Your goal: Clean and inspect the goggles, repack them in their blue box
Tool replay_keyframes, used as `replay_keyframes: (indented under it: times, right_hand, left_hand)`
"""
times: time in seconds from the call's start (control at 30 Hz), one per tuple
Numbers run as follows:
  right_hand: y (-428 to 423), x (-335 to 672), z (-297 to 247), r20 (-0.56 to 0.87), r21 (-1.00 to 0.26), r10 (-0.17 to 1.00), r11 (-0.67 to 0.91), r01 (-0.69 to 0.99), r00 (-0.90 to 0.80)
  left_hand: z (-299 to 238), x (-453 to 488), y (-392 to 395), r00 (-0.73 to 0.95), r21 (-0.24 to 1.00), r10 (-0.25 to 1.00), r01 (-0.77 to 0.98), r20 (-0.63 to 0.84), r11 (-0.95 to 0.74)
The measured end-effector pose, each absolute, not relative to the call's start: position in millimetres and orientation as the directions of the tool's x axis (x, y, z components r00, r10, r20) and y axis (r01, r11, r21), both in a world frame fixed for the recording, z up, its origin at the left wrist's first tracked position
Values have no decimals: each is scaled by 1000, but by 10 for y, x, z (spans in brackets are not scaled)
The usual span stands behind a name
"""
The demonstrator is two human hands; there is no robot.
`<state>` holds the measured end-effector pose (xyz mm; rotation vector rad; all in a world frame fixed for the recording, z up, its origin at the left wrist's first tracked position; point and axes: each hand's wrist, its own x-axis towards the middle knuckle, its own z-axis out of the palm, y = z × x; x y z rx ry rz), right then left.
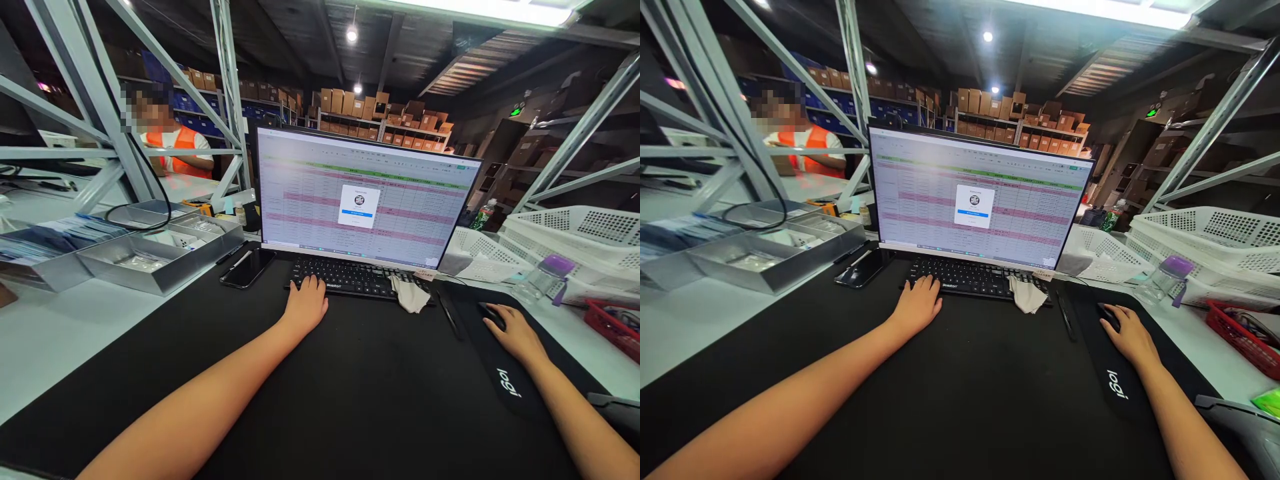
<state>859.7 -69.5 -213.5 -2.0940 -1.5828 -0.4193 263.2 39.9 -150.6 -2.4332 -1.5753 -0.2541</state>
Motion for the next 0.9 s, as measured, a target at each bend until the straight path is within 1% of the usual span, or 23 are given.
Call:
replay_keyframes:
  times: [0.47,0.9]
  right_hand:
    - [-703,8635,-2162,480,-172,826,-241,955,295]
    - [-716,8564,-2117,502,-189,808,-245,951,308]
  left_hand:
    - [-1501,2631,400,414,-104,872,910,260,-401]
    - [-1485,2634,386,402,-110,880,915,252,-387]
